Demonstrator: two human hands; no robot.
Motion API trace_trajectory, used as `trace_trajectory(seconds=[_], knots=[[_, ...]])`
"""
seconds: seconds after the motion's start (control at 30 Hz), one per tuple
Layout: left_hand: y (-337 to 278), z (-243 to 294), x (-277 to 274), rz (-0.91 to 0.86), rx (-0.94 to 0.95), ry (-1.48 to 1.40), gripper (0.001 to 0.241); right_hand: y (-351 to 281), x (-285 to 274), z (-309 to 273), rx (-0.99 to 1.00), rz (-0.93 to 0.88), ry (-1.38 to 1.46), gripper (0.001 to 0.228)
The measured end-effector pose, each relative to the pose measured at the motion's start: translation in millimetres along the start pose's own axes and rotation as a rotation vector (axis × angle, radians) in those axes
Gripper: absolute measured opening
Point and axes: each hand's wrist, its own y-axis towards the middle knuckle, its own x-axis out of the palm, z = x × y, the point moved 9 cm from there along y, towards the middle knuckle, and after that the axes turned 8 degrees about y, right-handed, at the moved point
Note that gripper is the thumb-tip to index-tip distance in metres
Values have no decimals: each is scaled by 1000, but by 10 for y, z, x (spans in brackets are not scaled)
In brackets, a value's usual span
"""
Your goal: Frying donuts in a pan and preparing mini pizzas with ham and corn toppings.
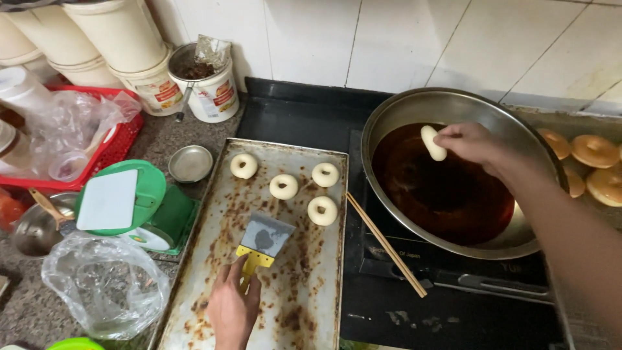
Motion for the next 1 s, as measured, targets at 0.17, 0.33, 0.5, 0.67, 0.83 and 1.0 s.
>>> trace_trajectory(seconds=[0.17,0.33,0.5,0.67,0.83,1.0], knots=[[-33,7,13,14,-17,-45,52,418,55,261,-141,36,-205,39],[-3,28,26,-30,-41,46,52,625,206,275,-316,83,-473,36],[-9,3,82,-67,-92,44,54,670,342,236,-356,150,-658,36],[-33,-48,161,-34,-64,71,51,697,401,178,-295,140,-734,38],[-45,-96,212,-64,-78,66,51,642,350,122,-283,161,-700,31],[-101,-161,175,-77,-116,34,52,64,176,-436,-427,172,-479,28]])
